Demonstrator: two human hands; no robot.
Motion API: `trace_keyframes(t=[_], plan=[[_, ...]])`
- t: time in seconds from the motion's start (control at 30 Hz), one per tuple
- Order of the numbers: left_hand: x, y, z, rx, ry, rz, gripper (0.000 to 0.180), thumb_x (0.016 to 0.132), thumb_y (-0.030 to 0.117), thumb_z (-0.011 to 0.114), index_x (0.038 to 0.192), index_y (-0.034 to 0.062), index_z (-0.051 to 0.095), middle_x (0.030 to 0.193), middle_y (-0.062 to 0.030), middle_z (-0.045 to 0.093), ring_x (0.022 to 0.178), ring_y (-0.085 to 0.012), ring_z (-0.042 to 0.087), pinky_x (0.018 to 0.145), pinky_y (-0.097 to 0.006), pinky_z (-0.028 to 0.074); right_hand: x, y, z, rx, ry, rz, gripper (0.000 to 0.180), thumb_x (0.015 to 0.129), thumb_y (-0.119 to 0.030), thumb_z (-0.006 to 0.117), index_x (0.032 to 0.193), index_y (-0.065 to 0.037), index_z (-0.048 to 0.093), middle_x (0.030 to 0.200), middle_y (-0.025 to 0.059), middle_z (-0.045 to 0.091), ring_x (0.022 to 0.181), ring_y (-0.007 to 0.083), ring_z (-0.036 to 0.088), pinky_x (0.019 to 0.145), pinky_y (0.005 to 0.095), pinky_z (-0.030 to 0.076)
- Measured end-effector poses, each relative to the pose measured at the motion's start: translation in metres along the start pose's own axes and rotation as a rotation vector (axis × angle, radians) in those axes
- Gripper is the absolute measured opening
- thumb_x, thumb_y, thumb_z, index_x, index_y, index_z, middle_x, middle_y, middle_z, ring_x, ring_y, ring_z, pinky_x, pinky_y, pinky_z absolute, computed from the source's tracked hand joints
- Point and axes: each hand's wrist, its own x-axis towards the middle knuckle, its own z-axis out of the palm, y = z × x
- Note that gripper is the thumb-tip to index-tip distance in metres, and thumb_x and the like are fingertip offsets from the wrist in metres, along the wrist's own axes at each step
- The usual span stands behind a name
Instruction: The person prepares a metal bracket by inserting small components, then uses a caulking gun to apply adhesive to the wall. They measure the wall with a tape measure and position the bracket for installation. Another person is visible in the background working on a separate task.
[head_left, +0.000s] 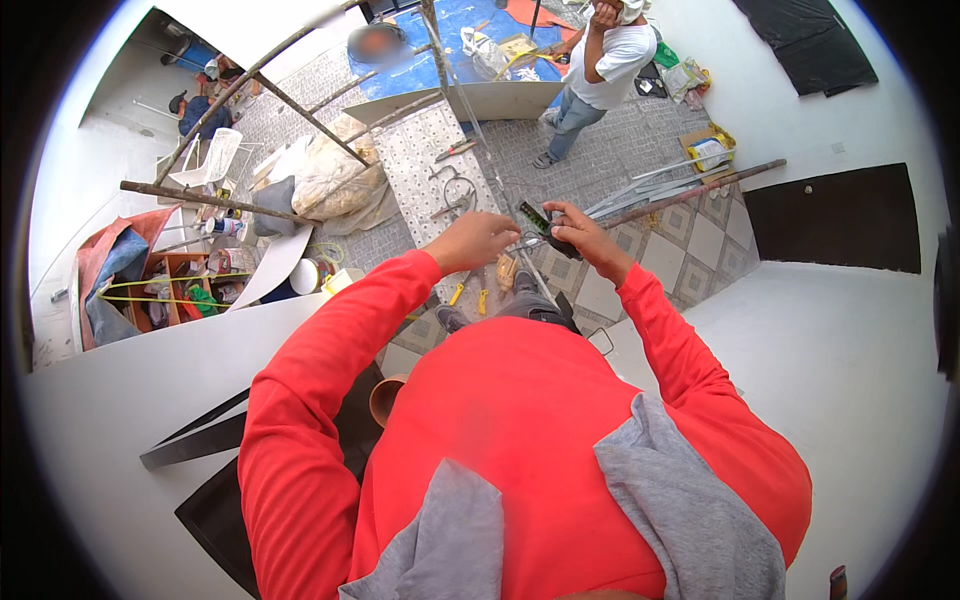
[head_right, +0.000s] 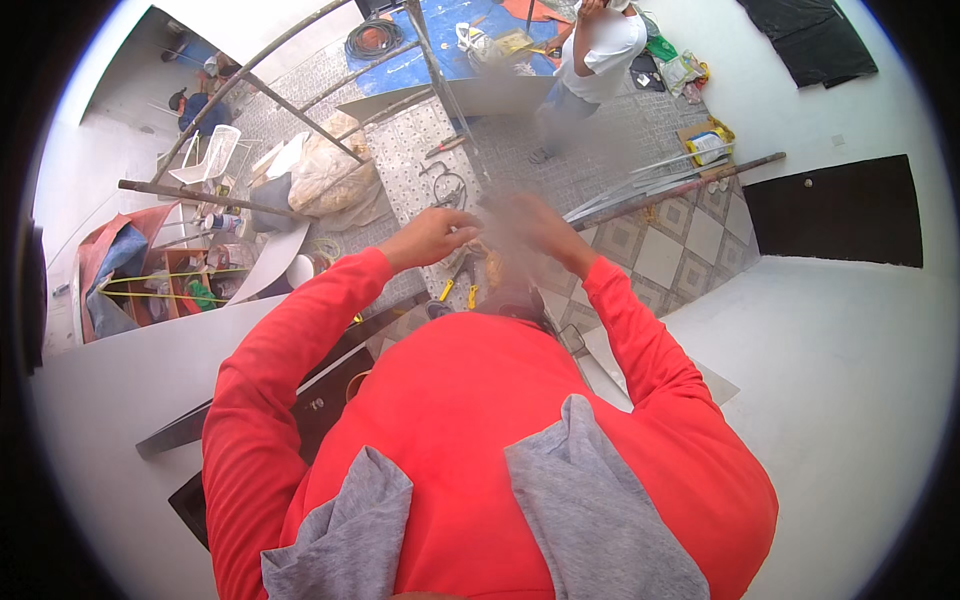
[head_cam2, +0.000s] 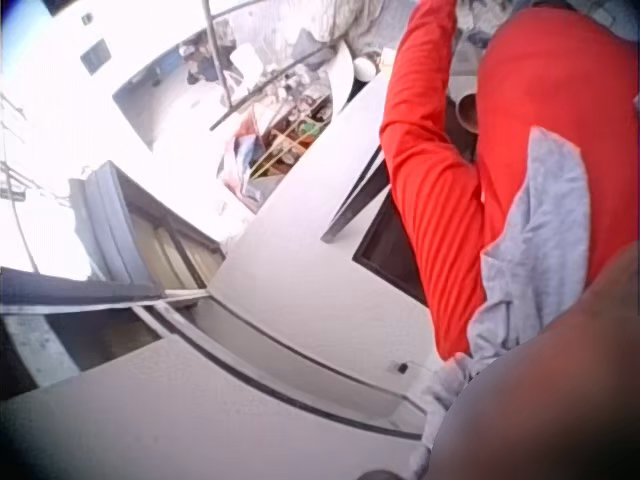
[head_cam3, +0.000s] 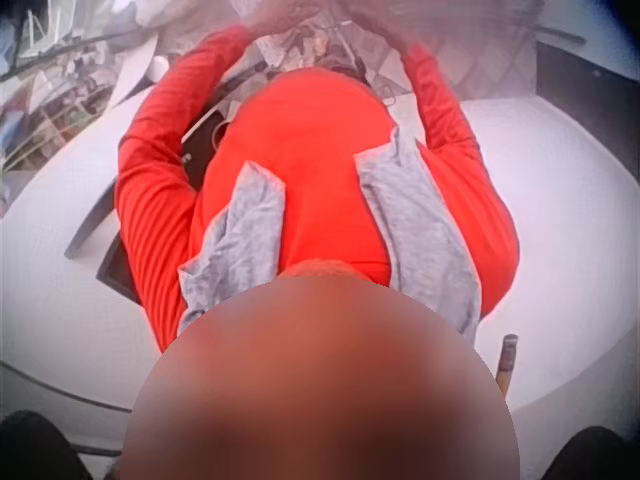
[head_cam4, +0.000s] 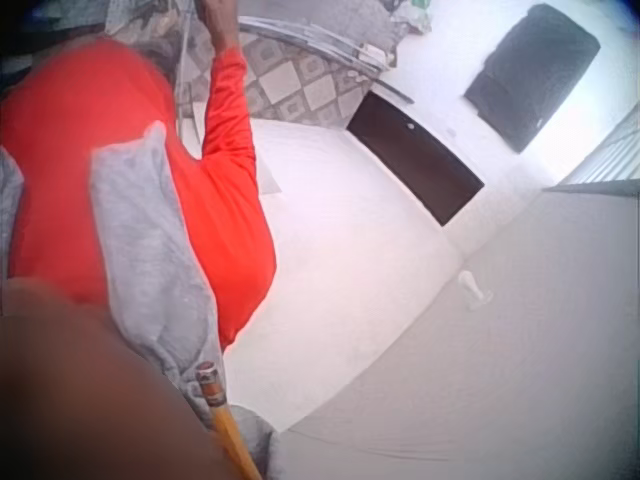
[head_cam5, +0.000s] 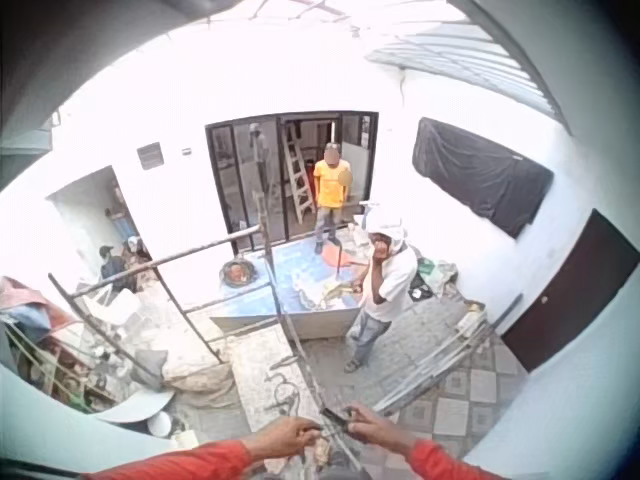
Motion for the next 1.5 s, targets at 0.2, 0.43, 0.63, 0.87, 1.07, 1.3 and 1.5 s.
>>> trace_keyframes(t=[0.2, 0.43, 0.63, 0.87, 1.07, 1.3, 1.5], plan=[[0.036, -0.017, 0.158, -0.223, -0.321, -0.246, 0.034, 0.093, 0.032, 0.066, 0.115, 0.0076, 0.074, 0.103, -0.0188, 0.074, 0.095, -0.0391, 0.07, 0.087, -0.045, 0.055, -0.063, 0.137, -0.027, 0.105, 0.165, 0.514, 0.043, 0.1, -0.027, 0.054, 0.141, -0.013, 0.054, 0.105, 0.0, 0.063, 0.092, 0.0075, 0.056, 0.076, 0.0237, 0.043], [0.038, -0.017, 0.213, -0.095, -0.383, -0.039, 0.035, 0.087, 0.038, 0.068, 0.106, 0.0097, 0.075, 0.095, -0.0207, 0.073, 0.087, -0.0443, 0.069, 0.08, -0.049, 0.056, -0.086, 0.19, -0.015, 0.181, 0.114, 0.33, 0.041, 0.104, -0.039, 0.055, 0.13, -0.009, 0.065, 0.115, 0.0023, 0.065, 0.108, 0.0123, 0.058, 0.095, 0.0279, 0.045], [0.039, 0.013, 0.211, 0.124, -0.202, -0.029, 0.016, 0.082, 0.017, 0.065, 0.084, 0.0014, 0.07, 0.085, -0.0234, 0.071, 0.084, -0.0429, 0.07, 0.076, -0.054, 0.056, -0.076, 0.176, -0.013, -0.076, 0.183, 0.03, 0.046, 0.106, -0.045, 0.053, 0.129, -0.008, 0.066, 0.11, 0.0013, 0.066, 0.101, 0.0125, 0.06, 0.09, 0.0266, 0.048], [0.034, 0.018, 0.203, 0.128, -0.081, -0.062, 0.022, 0.085, 0.024, 0.062, 0.081, 0.0036, 0.068, 0.078, -0.0237, 0.069, 0.075, -0.0461, 0.067, 0.068, -0.057, 0.054, -0.077, 0.141, -0.005, -0.133, 0.04, 0.056, 0.05, 0.109, -0.05, 0.044, 0.131, -0.01, 0.064, 0.1, -0.0012, 0.063, 0.084, 0.0062, 0.056, 0.073, 0.0199, 0.045], [0.029, 0.017, 0.203, 0.149, -0.038, -0.09, 0.021, 0.085, 0.024, 0.061, 0.081, 0.0052, 0.069, 0.077, -0.0232, 0.069, 0.072, -0.0452, 0.068, 0.066, -0.057, 0.054, -0.078, 0.147, 0.004, -0.201, 0.047, -0.027, 0.053, 0.111, -0.048, 0.038, 0.132, -0.006, 0.063, 0.115, 0.0044, 0.065, 0.105, 0.0129, 0.059, 0.094, 0.0268, 0.046], [0.027, 0.016, 0.209, 0.191, -0.021, -0.057, 0.018, 0.085, 0.023, 0.061, 0.091, 0.0071, 0.066, 0.075, -0.0216, 0.069, 0.069, -0.0438, 0.068, 0.062, -0.057, 0.054, -0.076, 0.148, -0.004, -0.269, -0.089, 0.083, 0.052, 0.112, -0.043, 0.038, 0.131, -0.001, 0.062, 0.129, 0.0106, 0.065, 0.123, 0.0219, 0.057, 0.109, 0.0328, 0.04], [0.025, 0.017, 0.202, 0.171, 0.045, -0.052, 0.017, 0.083, 0.021, 0.061, 0.093, 0.0075, 0.066, 0.075, -0.0201, 0.07, 0.069, -0.0429, 0.069, 0.061, -0.055, 0.054, -0.076, 0.145, -0.004, -0.222, -0.065, 0.026, 0.052, 0.112, -0.043, 0.035, 0.132, -0.002, 0.062, 0.129, 0.0119, 0.066, 0.124, 0.0201, 0.057, 0.109, 0.0323, 0.039]])
